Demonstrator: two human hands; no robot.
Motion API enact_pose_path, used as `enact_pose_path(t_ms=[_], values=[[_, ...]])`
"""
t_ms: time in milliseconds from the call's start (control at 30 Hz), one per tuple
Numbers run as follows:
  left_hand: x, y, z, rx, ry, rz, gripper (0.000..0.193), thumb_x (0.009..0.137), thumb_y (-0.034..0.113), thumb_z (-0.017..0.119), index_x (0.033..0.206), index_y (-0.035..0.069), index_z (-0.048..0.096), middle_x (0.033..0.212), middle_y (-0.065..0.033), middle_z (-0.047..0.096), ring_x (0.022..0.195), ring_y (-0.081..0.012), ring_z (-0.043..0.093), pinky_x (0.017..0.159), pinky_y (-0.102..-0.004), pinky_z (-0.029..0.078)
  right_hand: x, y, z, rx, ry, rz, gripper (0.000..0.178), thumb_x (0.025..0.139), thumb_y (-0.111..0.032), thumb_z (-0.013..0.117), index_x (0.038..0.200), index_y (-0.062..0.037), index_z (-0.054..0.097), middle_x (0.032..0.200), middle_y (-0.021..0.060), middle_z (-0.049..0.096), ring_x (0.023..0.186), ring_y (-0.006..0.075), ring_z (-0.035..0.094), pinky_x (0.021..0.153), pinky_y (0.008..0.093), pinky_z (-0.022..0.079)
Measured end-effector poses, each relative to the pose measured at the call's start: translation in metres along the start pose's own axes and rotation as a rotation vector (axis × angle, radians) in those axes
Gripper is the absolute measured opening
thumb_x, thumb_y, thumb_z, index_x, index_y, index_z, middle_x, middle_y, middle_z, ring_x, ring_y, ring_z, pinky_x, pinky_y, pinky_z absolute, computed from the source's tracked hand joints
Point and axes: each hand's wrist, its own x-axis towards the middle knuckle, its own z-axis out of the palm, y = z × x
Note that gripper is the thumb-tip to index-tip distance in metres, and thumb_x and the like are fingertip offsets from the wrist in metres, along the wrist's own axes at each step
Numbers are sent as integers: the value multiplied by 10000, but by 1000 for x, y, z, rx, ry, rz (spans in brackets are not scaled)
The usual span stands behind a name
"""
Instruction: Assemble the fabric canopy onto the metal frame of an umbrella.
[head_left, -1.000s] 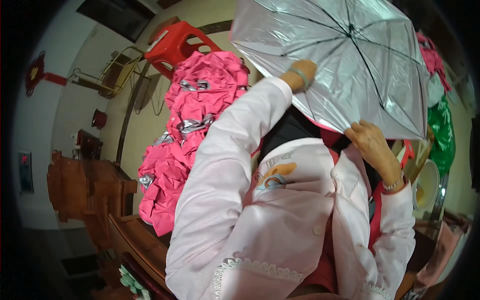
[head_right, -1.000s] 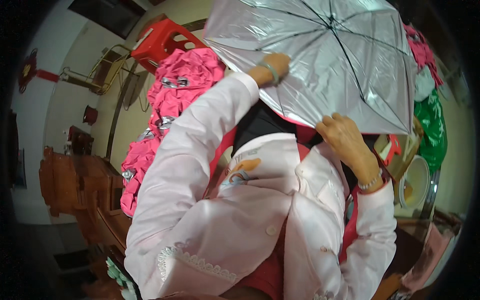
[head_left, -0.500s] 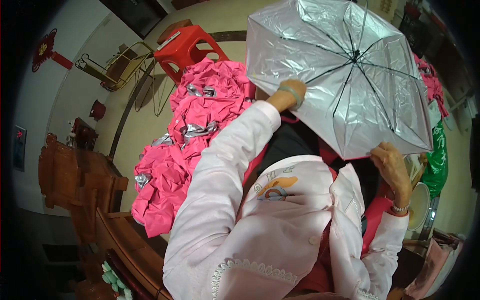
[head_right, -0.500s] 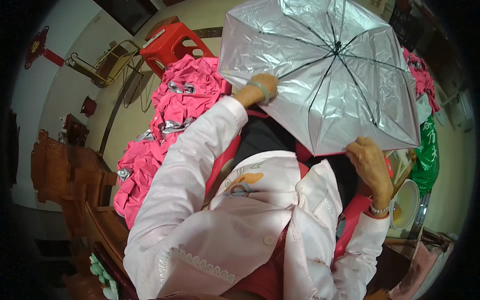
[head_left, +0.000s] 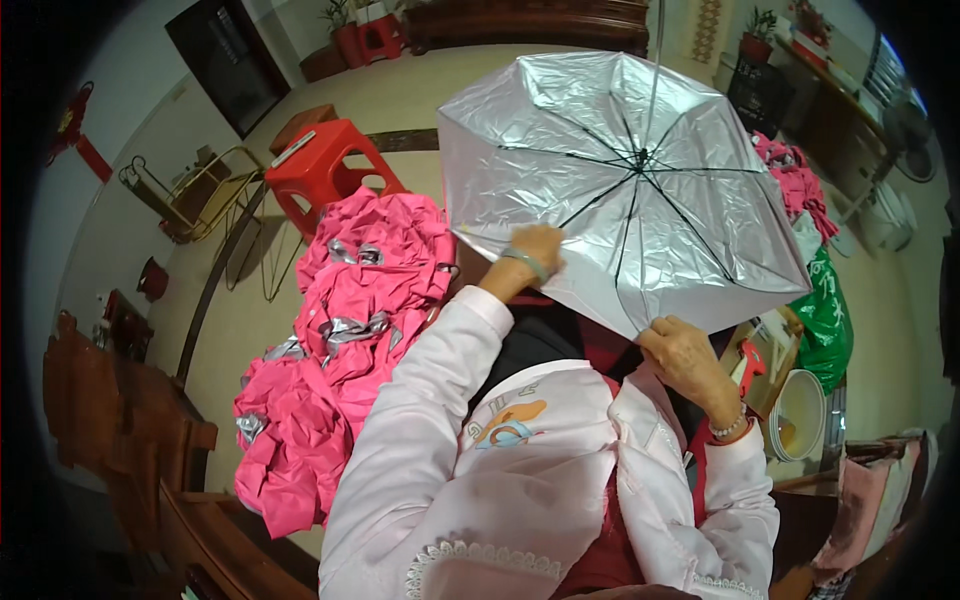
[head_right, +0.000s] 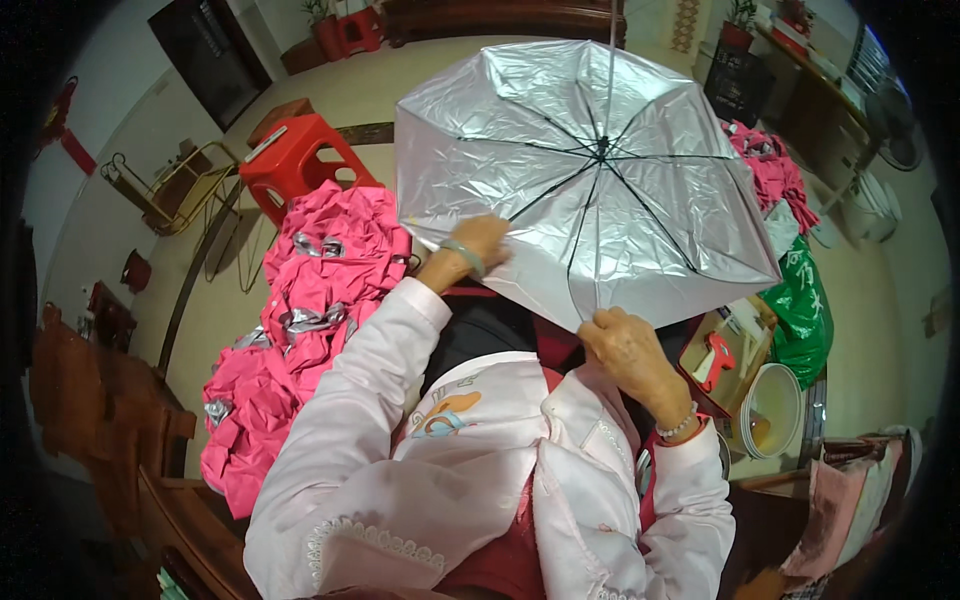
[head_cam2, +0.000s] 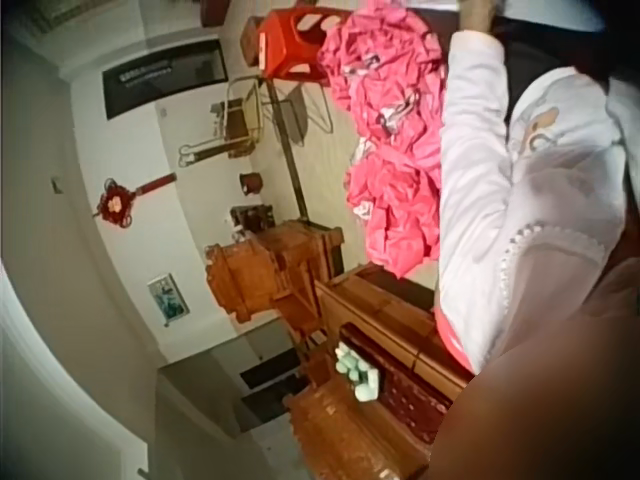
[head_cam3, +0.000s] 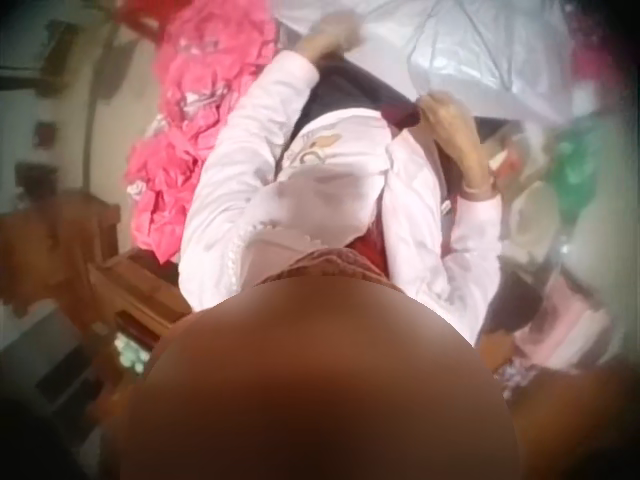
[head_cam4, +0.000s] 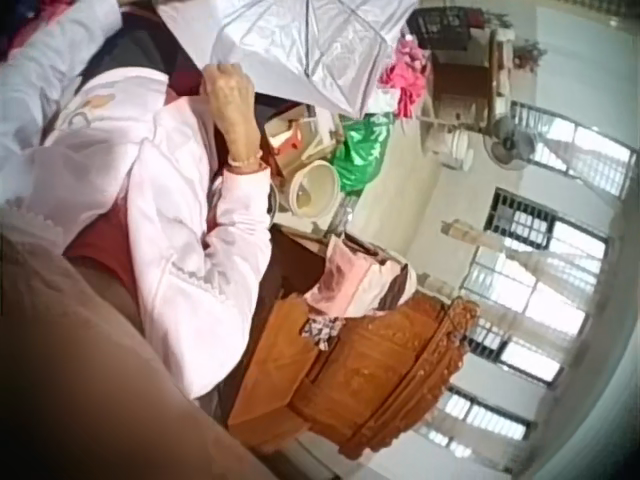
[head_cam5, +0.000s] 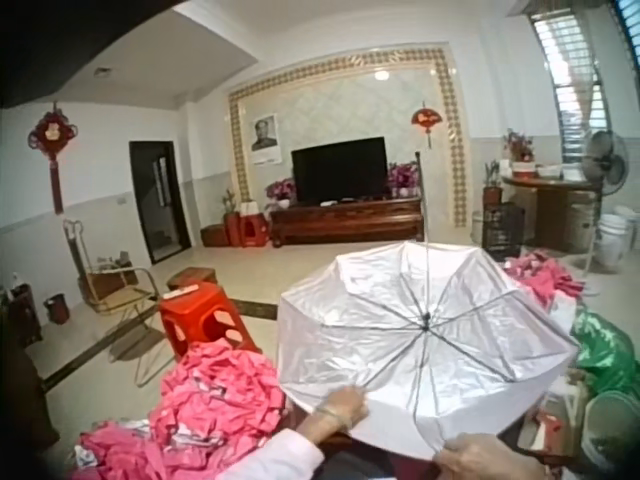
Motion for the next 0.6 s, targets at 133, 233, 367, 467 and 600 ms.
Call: enact_pose_path(t_ms=[133,233,367,467,600], values=[[-8,-11,-29,27,-405,-193,266,675,221,613,840,13,630,897,-200,610,854,-315,597,734,-382,475,-20,23,-6,-136,58,133,87,677,-87,579,674,-36,509,630,107,476,651,295,512,564,383,413],[-15,13,-27,7,-368,-146,248,662,204,611,818,12,639,887,-200,612,854,-317,597,737,-378,475,-26,33,-2,-233,84,197,71,684,-76,563,670,-34,508,644,116,484,646,301,507,565,388,415],[-17,25,-9,-81,-402,26,209,639,157,585,757,-7,637,810,-206,612,790,-337,601,705,-383,476,-13,29,20,-160,68,105,46,683,-56,535,665,-38,497,656,110,475,651,288,499,594,370,424],[-20,29,-16,-112,-388,98,176,620,152,584,706,10,644,766,-197,613,748,-339,601,681,-384,473,-8,22,20,-163,53,39,19,674,-40,516,677,-48,499,670,97,467,676,270,501,586,365,423],[-3,5,-10,-35,-313,72,173,605,159,596,692,20,649,770,-200,612,762,-332,602,697,-399,472,-12,27,12,-219,38,60,15,675,-43,503,683,-56,505,674,83,468,675,264,501,578,363,424]])
